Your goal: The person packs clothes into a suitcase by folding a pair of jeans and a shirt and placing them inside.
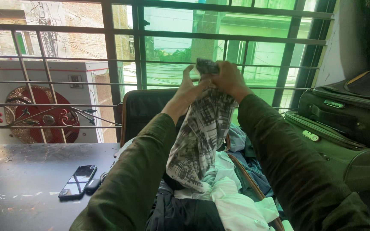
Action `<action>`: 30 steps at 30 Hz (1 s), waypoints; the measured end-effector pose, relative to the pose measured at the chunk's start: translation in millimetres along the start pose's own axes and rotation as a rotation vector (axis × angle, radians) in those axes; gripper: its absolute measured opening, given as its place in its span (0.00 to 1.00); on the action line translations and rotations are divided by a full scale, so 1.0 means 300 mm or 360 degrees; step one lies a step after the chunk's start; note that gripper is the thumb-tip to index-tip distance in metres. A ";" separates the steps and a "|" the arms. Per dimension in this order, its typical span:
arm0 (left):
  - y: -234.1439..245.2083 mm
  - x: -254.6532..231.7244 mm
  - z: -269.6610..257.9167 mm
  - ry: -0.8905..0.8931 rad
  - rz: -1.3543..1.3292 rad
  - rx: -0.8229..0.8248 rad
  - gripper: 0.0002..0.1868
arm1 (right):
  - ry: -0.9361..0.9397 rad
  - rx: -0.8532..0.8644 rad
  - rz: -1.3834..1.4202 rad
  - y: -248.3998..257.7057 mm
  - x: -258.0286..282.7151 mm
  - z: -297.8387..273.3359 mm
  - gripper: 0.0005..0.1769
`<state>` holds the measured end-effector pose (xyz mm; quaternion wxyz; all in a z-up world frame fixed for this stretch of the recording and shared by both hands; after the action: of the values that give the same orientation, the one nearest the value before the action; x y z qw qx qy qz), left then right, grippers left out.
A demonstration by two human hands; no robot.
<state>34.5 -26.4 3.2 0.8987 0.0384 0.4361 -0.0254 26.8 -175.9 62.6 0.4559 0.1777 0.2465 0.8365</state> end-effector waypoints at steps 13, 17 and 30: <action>-0.116 0.771 -0.172 0.0925 0.1195 0.0567 0.31 | -0.0571 -0.0268 0.0008 0.207 -0.184 -0.077 0.20; -0.014 0.813 -0.082 0.0945 0.0256 0.0194 0.24 | -0.0760 -0.0305 -0.0007 0.243 -0.282 -0.122 0.21; -0.395 0.542 -0.060 0.0632 -0.0405 0.0511 0.13 | -0.0764 -0.0658 -0.0341 0.344 -0.318 -0.094 0.27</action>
<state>111.5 -144.7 -141.3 0.7677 0.1293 0.5953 -0.1988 -7.9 -311.7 92.1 0.6128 0.2465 -0.0255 0.7504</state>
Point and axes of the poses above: each hand's wrist, its own z-axis towards the middle knuckle, its own y-axis out of the back of the hand, x = y × z, the point moved 7 cm from there along z, towards the middle knuckle, and after that the axes turned 3 degrees about -z, right-handed, at the moved point
